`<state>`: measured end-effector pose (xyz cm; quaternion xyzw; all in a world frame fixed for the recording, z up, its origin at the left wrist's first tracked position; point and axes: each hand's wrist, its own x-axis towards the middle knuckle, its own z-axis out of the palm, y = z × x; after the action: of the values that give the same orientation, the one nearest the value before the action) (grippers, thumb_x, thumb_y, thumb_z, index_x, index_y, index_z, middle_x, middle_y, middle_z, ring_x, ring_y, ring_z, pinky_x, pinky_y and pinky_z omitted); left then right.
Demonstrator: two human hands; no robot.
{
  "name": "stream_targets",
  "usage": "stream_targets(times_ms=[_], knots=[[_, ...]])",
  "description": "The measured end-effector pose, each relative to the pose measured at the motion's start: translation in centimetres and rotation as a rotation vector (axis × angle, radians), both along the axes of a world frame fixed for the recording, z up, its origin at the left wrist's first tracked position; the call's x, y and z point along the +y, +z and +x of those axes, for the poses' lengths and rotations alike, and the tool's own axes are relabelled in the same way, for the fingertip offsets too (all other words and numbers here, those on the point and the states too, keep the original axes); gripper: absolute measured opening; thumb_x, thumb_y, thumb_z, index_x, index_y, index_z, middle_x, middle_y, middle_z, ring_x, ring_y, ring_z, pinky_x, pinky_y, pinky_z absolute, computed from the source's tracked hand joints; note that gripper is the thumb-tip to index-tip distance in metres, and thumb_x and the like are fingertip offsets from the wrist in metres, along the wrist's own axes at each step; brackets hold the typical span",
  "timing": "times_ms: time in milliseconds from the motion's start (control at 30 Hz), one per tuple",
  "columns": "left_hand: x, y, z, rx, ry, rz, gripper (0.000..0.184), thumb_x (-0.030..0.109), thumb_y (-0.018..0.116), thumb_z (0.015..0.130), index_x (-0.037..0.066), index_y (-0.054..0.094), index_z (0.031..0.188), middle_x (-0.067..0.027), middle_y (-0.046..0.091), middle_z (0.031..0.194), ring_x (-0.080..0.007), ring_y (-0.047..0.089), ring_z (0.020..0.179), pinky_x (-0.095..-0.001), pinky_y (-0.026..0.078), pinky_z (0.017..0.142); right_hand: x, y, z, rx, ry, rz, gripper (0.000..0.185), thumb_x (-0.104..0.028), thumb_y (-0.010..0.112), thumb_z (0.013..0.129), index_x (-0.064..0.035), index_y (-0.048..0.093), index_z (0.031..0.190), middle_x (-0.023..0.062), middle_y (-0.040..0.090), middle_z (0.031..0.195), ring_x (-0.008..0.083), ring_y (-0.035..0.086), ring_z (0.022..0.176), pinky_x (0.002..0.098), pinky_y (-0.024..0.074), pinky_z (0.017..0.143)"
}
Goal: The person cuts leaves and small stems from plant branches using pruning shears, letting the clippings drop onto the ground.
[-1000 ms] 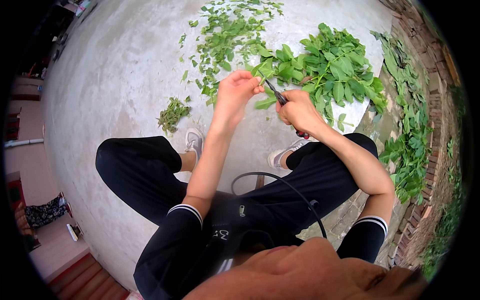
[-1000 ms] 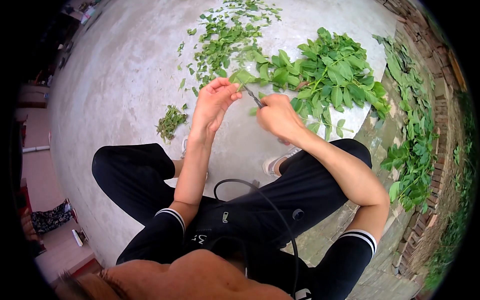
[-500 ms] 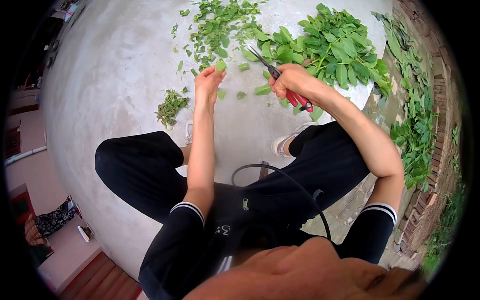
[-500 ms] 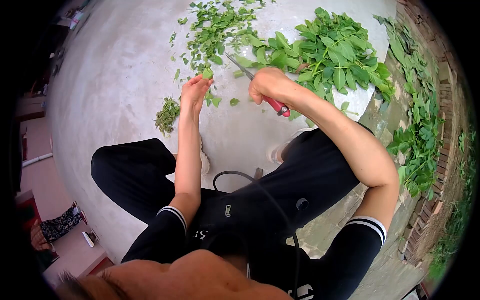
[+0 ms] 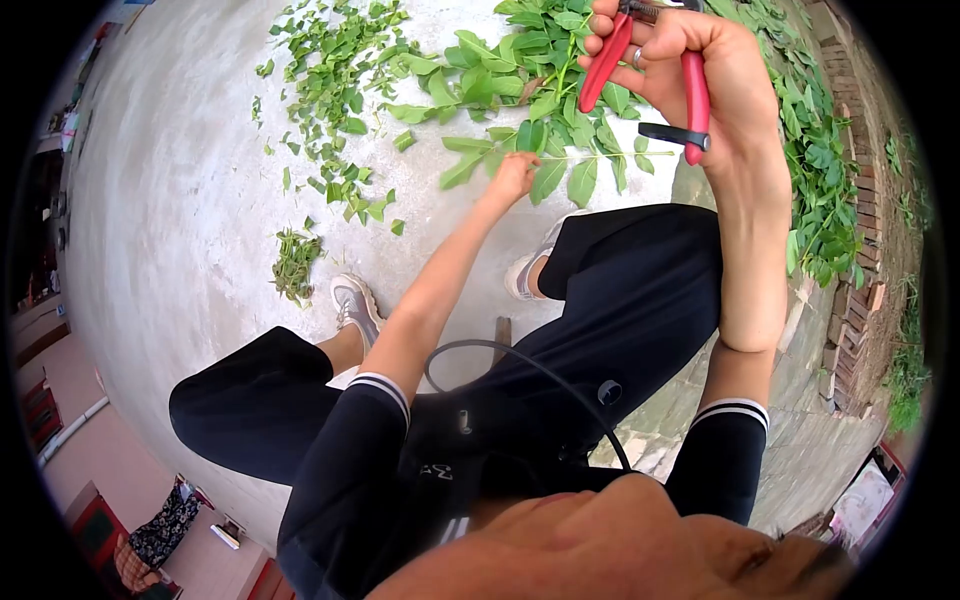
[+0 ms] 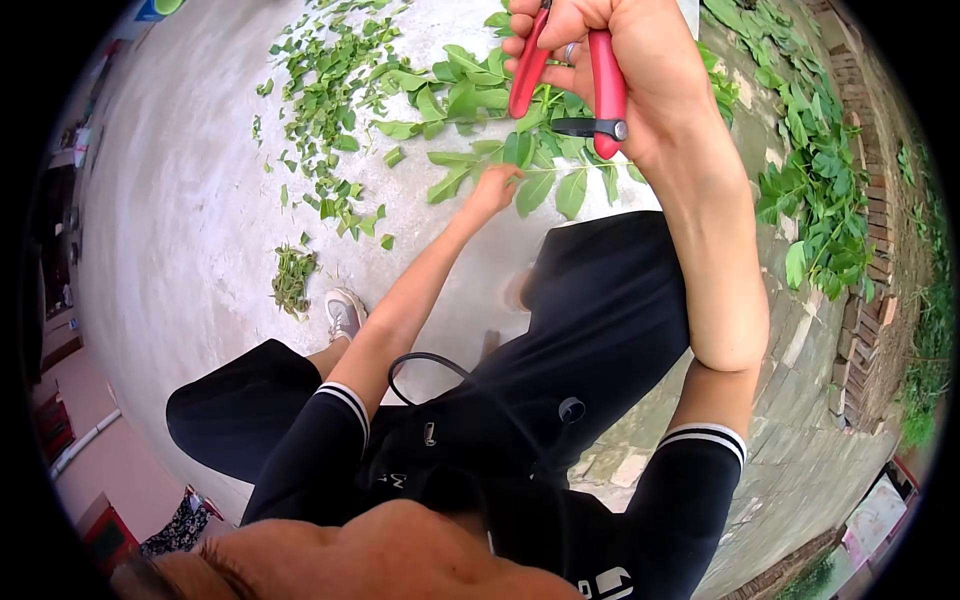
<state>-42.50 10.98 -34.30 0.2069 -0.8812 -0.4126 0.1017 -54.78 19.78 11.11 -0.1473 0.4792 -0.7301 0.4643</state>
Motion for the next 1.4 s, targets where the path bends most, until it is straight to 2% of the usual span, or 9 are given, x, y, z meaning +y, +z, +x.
stream_targets(times_ms=[200, 500, 567, 733, 867, 1000, 1200, 1300, 1400], knots=[[7.2, -1.6, -8.3, -0.401, -0.151, -0.153, 0.035, 0.018, 0.05, 0.09, 0.013, 0.071, 0.118, -0.005, 0.036, 0.157, -0.0418, 0.034, 0.139, -0.0697, 0.03, 0.103, 0.4, 1.8, -0.2, -0.011, 0.063, -0.006, 0.029, 0.013, 0.056, 0.064, 0.0133, 0.061, 0.093, 0.0182, 0.064, 0.089, 0.0244, 0.065, 0.08, 0.0312, 0.055, 0.077], [4.1, -3.0, -6.4, -0.117, -0.056, 0.095, 0.026, 0.009, 0.067, 0.077, 0.003, 0.069, 0.102, -0.0167, 0.069, 0.093, -0.0364, 0.064, 0.098, -0.0457, 0.05, 0.087, 0.4, 1.4, -1.2, 0.055, 0.084, -0.034, 0.018, 0.011, 0.055, 0.066, 0.0117, 0.06, 0.083, 0.0166, 0.062, 0.087, 0.0217, 0.063, 0.078, 0.0288, 0.0528, 0.073], [2.8, 0.5, -4.8, -0.16, -0.035, 0.051, 0.026, -0.002, 0.072, 0.072, 0.001, 0.066, 0.096, -0.0156, 0.068, 0.08, -0.0283, 0.069, 0.077, -0.0361, 0.054, 0.068, 0.3, 0.3, -1.3, 0.116, 0.091, -0.062, 0.015, 0.01, 0.055, 0.066, 0.011, 0.06, 0.08, 0.0168, 0.062, 0.087, 0.0219, 0.063, 0.078, 0.0291, 0.0531, 0.073], [-3.5, 12.4, 1.9, 0.081, 0.113, 0.477, 0.014, 0.001, 0.07, 0.083, 0.002, 0.062, 0.094, -0.0036, 0.064, 0.082, -0.0129, 0.061, 0.076, -0.0278, 0.05, 0.07, -1.0, -1.5, -1.0, 0.048, 0.068, -0.094, 0.011, 0.008, 0.055, 0.067, 0.0071, 0.061, 0.076, 0.0155, 0.06, 0.091, 0.0229, 0.062, 0.08, 0.0318, 0.0542, 0.074], [-8.4, 23.7, 8.7, 0.116, 0.148, 0.6, 0.014, 0.002, 0.068, 0.089, 0.003, 0.059, 0.1, 0.0018, 0.06, 0.085, -0.0081, 0.056, 0.076, -0.0234, 0.047, 0.071, -2.1, -1.1, 0.2, 0.321, 0.139, -0.052, 0.03, 0.007, 0.053, 0.07, 0.0086, 0.058, 0.1, 0.0125, 0.06, 0.096, 0.0221, 0.064, 0.089, 0.0328, 0.0549, 0.088], [-10.6, 34.8, 15.9, -0.044, 0.119, 0.367, 0.013, 0.001, 0.066, 0.092, 0.002, 0.056, 0.101, -0.0007, 0.059, 0.083, -0.01, 0.06, 0.074, -0.0263, 0.05, 0.067, -2.4, -0.7, 4.2, 0.292, 0.14, -0.022, 0.032, 0.004, 0.056, 0.062, 0.0055, 0.054, 0.094, 0.0096, 0.055, 0.093, 0.0194, 0.056, 0.086, 0.0295, 0.0471, 0.078], [-10.6, 45.3, 24.3, 0.052, 0.341, 0.052, 0.018, 0.014, 0.066, 0.094, 0.0, 0.056, 0.089, -0.0038, 0.062, 0.069, -0.0096, 0.063, 0.062, -0.0275, 0.047, 0.058, -1.4, -0.3, 9.8, 0.363, 0.608, -0.045, 0.04, 0.001, 0.052, 0.061, 0.0012, 0.056, 0.1, 0.008, 0.057, 0.092, 0.018, 0.057, 0.086, 0.0282, 0.0482, 0.074], [-9.0, 47.8, 26.8, 0.071, 0.428, -0.1, 0.019, 0.014, 0.065, 0.097, 0.002, 0.058, 0.085, 0.0003, 0.057, 0.058, -0.006, 0.055, 0.054, -0.0244, 0.045, 0.054, -1.0, -1.5, 12.7, 0.251, 0.712, -0.085, 0.051, 0.002, 0.051, 0.059, 0.0016, 0.059, 0.109, 0.0091, 0.06, 0.097, 0.0203, 0.06, 0.089, 0.0281, 0.0487, 0.076], [-8.9, 47.2, 29.2, 0.126, 0.326, -0.612, 0.023, 0.016, 0.072, 0.09, 0.001, 0.056, 0.083, -0.0072, 0.056, 0.068, -0.0189, 0.055, 0.061, -0.0327, 0.044, 0.057, -1.4, -2.2, 14.0, 0.239, 0.684, -0.073, 0.051, 0.002, 0.052, 0.059, 0.0018, 0.059, 0.11, 0.009, 0.061, 0.097, 0.0198, 0.061, 0.089, 0.0278, 0.0491, 0.079]])
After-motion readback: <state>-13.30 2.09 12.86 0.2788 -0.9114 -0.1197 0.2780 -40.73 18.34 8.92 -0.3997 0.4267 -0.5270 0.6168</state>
